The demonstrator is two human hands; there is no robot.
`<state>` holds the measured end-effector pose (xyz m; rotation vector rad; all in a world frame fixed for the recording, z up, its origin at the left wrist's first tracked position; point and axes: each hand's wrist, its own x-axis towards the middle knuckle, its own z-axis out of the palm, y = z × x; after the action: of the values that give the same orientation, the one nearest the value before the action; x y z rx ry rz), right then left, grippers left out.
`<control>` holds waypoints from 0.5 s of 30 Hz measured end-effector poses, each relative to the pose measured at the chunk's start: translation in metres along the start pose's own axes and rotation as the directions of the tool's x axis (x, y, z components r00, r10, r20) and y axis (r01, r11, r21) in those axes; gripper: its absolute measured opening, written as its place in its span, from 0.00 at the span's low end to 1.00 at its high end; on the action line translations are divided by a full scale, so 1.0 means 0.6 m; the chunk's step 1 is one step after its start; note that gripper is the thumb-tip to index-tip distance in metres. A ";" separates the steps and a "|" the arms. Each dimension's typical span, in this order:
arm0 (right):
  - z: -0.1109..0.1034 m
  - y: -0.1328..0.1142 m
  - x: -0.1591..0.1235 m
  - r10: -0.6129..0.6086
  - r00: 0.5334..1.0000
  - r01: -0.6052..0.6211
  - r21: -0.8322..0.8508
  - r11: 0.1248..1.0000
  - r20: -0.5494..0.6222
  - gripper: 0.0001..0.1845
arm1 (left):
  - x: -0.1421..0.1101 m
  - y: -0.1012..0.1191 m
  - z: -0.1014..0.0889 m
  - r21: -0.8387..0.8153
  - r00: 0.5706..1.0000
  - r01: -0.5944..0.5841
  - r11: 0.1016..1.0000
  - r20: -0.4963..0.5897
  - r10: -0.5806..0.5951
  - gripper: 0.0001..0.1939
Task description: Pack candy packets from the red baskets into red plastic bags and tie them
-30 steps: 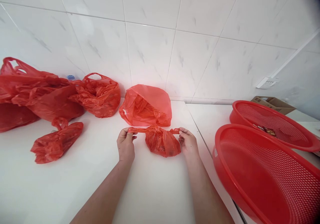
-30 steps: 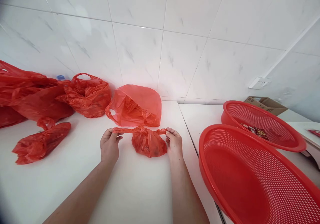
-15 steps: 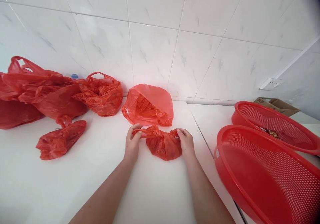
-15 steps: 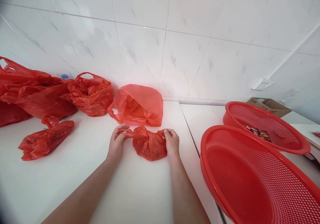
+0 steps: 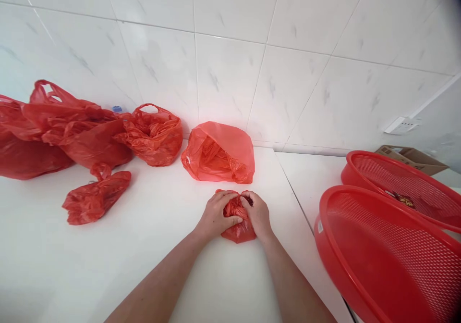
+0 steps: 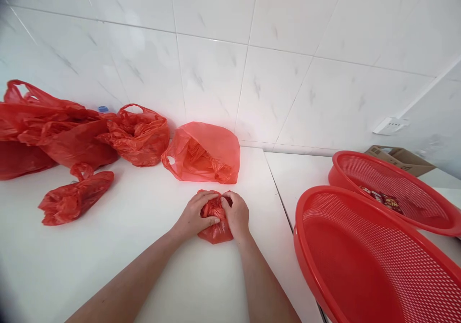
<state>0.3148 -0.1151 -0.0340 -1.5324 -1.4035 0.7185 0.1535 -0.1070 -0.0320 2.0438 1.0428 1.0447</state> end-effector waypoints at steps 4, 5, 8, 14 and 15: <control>0.008 -0.002 -0.002 -0.072 0.997 0.072 -0.041 0.997 0.010 0.08 | 0.001 0.004 -0.004 0.037 0.999 0.053 0.998 -0.014 -0.052 0.23; 0.011 -0.003 -0.002 -0.093 0.995 0.094 -0.052 0.994 0.022 0.08 | 0.001 0.005 -0.005 0.051 0.997 0.075 0.996 -0.017 -0.074 0.21; 0.016 -0.005 -0.002 -0.125 0.991 0.129 -0.100 0.987 0.047 0.09 | 0.000 0.004 -0.007 0.083 0.992 0.124 0.989 -0.016 -0.123 0.13; 0.018 0.001 -0.001 -0.063 0.997 0.063 -0.007 0.998 0.033 0.08 | 0.002 0.004 -0.005 0.129 0.984 0.179 0.975 -0.013 -0.179 0.05; 0.017 0.002 -0.001 -0.048 0.998 0.047 0.025 0.999 0.029 0.09 | 0.001 0.004 -0.005 0.134 0.981 0.192 0.972 -0.021 -0.190 0.05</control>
<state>0.3062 -0.1131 -0.0391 -1.4702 -1.4425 0.7295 0.1524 -0.1071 -0.0282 1.9977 1.3180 0.9056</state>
